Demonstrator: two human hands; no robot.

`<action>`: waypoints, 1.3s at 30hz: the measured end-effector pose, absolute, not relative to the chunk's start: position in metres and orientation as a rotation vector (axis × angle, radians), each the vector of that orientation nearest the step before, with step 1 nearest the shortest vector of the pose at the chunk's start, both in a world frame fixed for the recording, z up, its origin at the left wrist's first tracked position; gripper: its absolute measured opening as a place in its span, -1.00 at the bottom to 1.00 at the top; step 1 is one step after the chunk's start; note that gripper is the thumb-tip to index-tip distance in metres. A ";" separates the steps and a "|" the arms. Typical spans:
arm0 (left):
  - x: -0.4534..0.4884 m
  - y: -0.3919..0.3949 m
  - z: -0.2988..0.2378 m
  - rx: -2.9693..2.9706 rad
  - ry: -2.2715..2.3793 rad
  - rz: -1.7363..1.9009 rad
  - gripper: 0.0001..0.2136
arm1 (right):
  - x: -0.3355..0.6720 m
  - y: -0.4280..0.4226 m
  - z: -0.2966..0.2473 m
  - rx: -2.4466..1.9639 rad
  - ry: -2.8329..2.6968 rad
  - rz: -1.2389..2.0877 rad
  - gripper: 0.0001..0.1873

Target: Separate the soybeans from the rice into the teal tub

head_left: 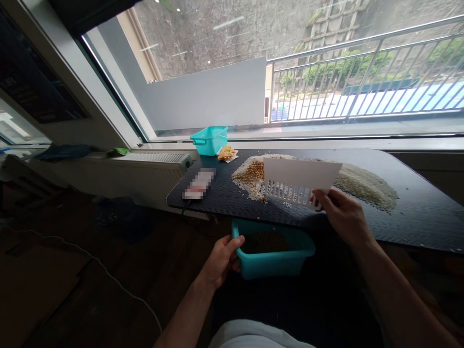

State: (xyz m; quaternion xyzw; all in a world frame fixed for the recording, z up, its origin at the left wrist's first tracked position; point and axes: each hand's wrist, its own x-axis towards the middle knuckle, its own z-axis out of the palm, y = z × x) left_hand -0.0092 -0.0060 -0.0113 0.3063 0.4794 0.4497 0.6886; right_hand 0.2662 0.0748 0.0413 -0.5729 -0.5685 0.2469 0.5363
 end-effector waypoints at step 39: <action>-0.007 -0.006 -0.010 0.682 1.101 1.017 -0.56 | 0.264 0.082 0.040 -1.294 -1.383 0.706 -0.71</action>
